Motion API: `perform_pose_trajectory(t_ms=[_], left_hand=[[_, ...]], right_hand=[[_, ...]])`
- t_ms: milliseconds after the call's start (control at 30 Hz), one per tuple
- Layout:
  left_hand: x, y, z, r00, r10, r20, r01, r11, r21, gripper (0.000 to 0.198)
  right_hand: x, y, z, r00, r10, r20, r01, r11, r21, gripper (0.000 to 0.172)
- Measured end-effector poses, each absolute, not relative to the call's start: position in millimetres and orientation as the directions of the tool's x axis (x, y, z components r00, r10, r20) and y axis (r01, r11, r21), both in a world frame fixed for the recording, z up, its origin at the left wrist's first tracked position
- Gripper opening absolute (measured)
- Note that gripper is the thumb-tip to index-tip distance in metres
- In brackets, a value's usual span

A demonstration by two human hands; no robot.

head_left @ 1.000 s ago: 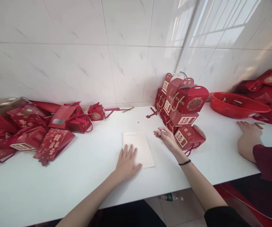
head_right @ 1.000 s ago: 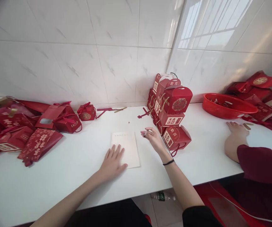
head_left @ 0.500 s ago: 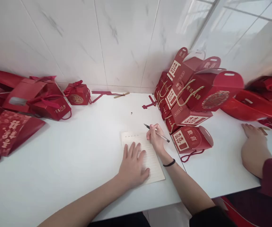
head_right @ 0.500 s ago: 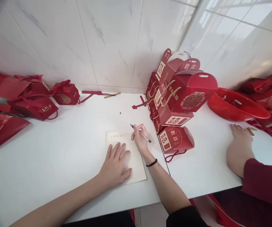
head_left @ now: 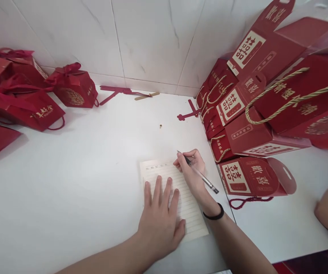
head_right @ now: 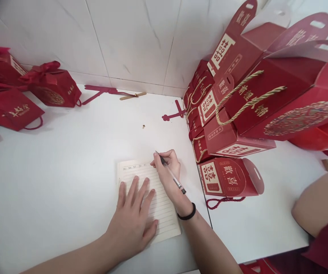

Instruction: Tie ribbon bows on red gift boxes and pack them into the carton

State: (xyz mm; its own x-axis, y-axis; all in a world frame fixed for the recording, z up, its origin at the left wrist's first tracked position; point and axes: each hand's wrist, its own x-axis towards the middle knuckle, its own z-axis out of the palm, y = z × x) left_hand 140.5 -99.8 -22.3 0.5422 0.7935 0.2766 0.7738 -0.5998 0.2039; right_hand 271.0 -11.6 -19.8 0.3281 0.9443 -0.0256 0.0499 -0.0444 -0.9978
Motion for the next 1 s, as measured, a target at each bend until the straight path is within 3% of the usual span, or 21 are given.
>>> perform_pose_trajectory(t_ms=[200, 400, 800, 1000], left_hand=[[140.1, -100.9, -23.6, 0.548, 0.796, 0.258, 0.767, -0.601, 0.225, 0.057], [139.4, -101.0, -23.8, 0.552, 0.795, 0.251, 0.760, -0.604, 0.241, 0.057], [139.3, -101.7, -23.2, 0.555, 0.791, 0.256, 0.760, -0.608, 0.232, 0.057], [139.1, -101.5, -23.2, 0.556, 0.794, 0.243, 0.761, -0.605, 0.236, 0.057]], right_hand=[[273.1, -12.7, -21.2, 0.271, 0.962, 0.033, 0.255, -0.038, -0.966, 0.032], [273.8, -12.8, -21.8, 0.272, 0.961, 0.045, 0.310, -0.043, -0.950, 0.034], [273.8, -10.2, -14.1, 0.370, 0.929, 0.027, 0.199, -0.051, -0.979, 0.023], [274.7, -10.4, -14.6, 0.352, 0.936, 0.021, 0.249, -0.072, -0.966, 0.029]])
